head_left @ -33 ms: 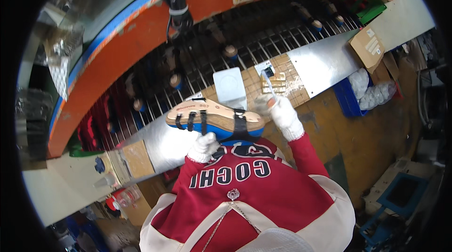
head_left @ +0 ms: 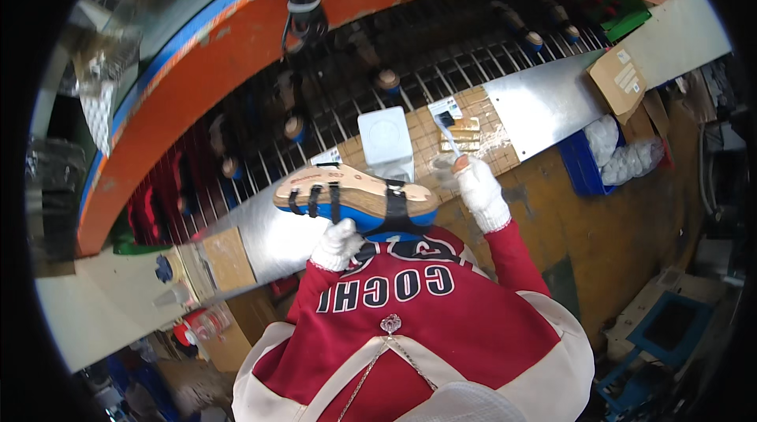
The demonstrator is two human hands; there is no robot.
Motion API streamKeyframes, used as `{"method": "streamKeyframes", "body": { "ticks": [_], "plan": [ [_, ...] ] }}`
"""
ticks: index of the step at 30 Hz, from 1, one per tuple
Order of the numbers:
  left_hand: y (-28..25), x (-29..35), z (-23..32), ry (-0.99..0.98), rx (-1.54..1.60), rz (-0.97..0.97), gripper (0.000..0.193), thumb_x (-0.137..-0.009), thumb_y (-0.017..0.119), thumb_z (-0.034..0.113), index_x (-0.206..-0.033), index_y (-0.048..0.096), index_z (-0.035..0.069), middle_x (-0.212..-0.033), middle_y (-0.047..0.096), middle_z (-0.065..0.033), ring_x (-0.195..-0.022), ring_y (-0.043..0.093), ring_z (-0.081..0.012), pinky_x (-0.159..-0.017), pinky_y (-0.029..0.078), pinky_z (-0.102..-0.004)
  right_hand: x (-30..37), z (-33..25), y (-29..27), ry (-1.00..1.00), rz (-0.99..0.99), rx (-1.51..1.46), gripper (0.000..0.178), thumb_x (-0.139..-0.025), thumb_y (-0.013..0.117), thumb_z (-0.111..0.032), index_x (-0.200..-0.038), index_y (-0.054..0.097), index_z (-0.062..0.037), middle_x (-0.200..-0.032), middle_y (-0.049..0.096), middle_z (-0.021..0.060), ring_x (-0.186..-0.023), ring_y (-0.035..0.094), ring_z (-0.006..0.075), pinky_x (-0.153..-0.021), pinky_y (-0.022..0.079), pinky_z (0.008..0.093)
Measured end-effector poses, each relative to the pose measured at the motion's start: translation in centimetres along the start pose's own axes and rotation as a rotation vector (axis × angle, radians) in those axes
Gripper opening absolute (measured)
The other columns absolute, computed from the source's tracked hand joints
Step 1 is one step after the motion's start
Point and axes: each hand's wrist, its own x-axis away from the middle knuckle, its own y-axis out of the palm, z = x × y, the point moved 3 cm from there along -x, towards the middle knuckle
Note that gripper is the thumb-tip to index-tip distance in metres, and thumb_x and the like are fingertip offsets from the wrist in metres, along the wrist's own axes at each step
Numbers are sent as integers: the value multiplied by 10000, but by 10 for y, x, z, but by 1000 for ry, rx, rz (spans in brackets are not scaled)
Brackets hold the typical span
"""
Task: The person repeatedly applies glue from a small white bottle to the straps and edges of a blue and beige sandal. They hold the sandal with one hand and use the other to apply glue, occasionally dipping the applicator into a container on the workbench. The sandal is rotated and repositioned multiple times to access different areas.
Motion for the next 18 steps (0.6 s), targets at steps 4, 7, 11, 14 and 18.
{"method": "streamKeyframes", "body": {
  "ticks": [4, 7, 11, 14, 18],
  "plan": [
    [-20, 32, 20, 58, 3, 164, 912, -738, 860, 439, -1483, 424, 144, -1469, 509, -85, -1362, 453, -340, -1130, 358, -580, -1, 32, -21, -162, -24, 640, 308, -1026, 496, -337, -968, 605, -55, -827, 625, 152, -765, 612, 309, -705, 479, 394],
    [0, 64, 52, 268, -108, 102, 978, -708, 869, 469, -1501, 401, 140, -1520, 446, -88, -1389, 419, -339, -1158, 316, -592, 4, 53, -18, -261, -84, 923, 171, -962, 581, -291, -944, 593, -122, -863, 636, 156, -825, 623, 375, -748, 449, 447],
    [20, 91, 96, 906, -112, 84, 790, -822, 774, 372, -1485, 429, 115, -1519, 454, -105, -1394, 418, -293, -1164, 307, -571, 3, 69, -8, -259, -87, 1258, 121, -903, 646, -289, -929, 627, -172, -884, 655, 117, -847, 638, 342, -779, 415, 454],
    [24, 106, 121, 1208, -146, -64, 646, -908, 691, 313, -1451, 459, 51, -1496, 475, -133, -1374, 443, -287, -1184, 302, -514, -7, 72, 3, -272, 11, 1393, 110, -869, 677, -287, -917, 641, -194, -876, 666, 71, -874, 642, 306, -798, 384, 470],
    [22, 117, 126, 1240, -176, -152, 552, -961, 638, 266, -1426, 481, 14, -1476, 492, -155, -1356, 464, -289, -1193, 302, -480, -17, 72, 14, -353, 41, 1409, 122, -827, 709, -300, -896, 668, -209, -870, 658, 56, -872, 628, 286, -793, 393, 464]
  ]
}}
